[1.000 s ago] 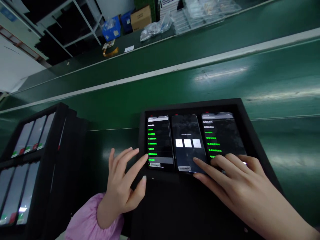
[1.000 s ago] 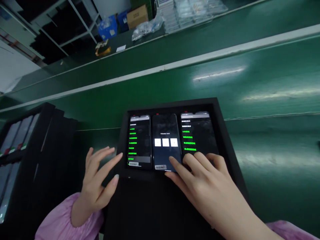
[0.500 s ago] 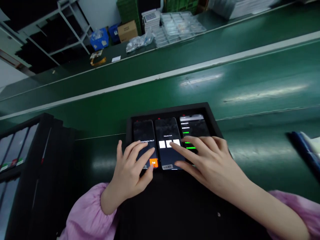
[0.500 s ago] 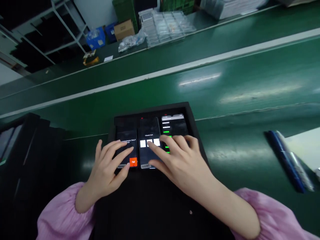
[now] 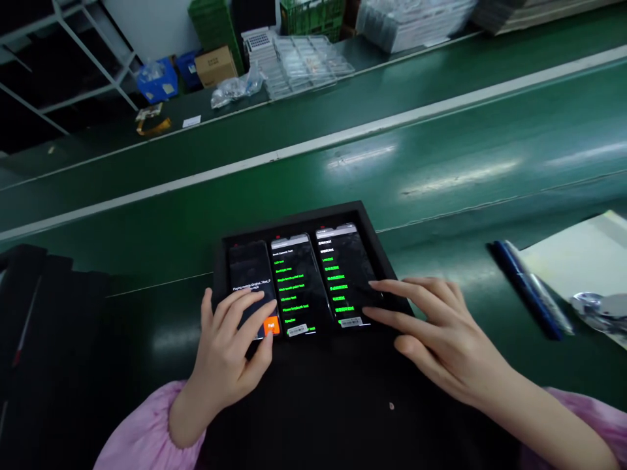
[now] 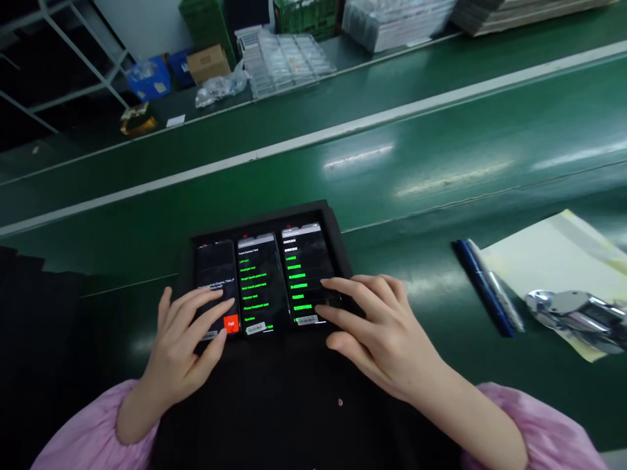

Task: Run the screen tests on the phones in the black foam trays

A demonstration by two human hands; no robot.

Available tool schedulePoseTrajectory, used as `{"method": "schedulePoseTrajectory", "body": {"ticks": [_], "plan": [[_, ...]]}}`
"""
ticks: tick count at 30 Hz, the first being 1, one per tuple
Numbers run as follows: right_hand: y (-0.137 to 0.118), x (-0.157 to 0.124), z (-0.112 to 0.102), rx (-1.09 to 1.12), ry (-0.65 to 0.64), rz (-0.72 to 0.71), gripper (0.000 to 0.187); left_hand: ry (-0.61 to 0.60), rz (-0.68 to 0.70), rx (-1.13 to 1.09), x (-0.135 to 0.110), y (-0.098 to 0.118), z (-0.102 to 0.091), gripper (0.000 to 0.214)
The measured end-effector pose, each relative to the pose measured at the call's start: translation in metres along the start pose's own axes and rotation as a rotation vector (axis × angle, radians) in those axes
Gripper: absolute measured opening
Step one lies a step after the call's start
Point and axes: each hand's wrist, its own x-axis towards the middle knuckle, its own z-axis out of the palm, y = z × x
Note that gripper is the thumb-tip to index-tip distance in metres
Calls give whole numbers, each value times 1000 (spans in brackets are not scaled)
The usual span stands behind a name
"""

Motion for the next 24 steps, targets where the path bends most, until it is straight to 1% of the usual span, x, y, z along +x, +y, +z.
{"method": "schedulePoseTrajectory", "body": {"ticks": [3, 5, 8, 10, 13, 15, 17, 19, 22, 24], "plan": [[-2, -2, 5, -139, -19, 14, 47, -28, 3, 8, 0, 0, -1, 38], [-6, 0, 2, -197, 3, 19, 44, -34, 7, 9, -1, 1, -2, 38], [-11, -3, -7, -132, 118, 36, 41, -41, 9, -1, -2, 2, -4, 39], [-13, -7, -10, -81, 150, 61, 36, -41, 6, -9, -3, 4, -4, 40], [-12, -14, -8, -27, 139, 47, 27, -37, 14, -18, -1, 7, -5, 39], [-10, -15, -2, 3, 115, 45, 24, -49, 30, -27, 0, 10, -4, 37], [-8, -13, 3, 17, 85, 68, 24, -67, 49, -36, 1, 12, -4, 34], [-5, -7, 6, -19, 53, 84, 27, -79, 62, -43, 2, 14, -3, 34], [1, 3, 7, -106, 25, 57, 33, -82, 67, -32, 2, 15, -1, 38], [5, 7, 6, -119, 25, 41, 35, -99, 72, -8, 2, 15, -1, 39]]}}
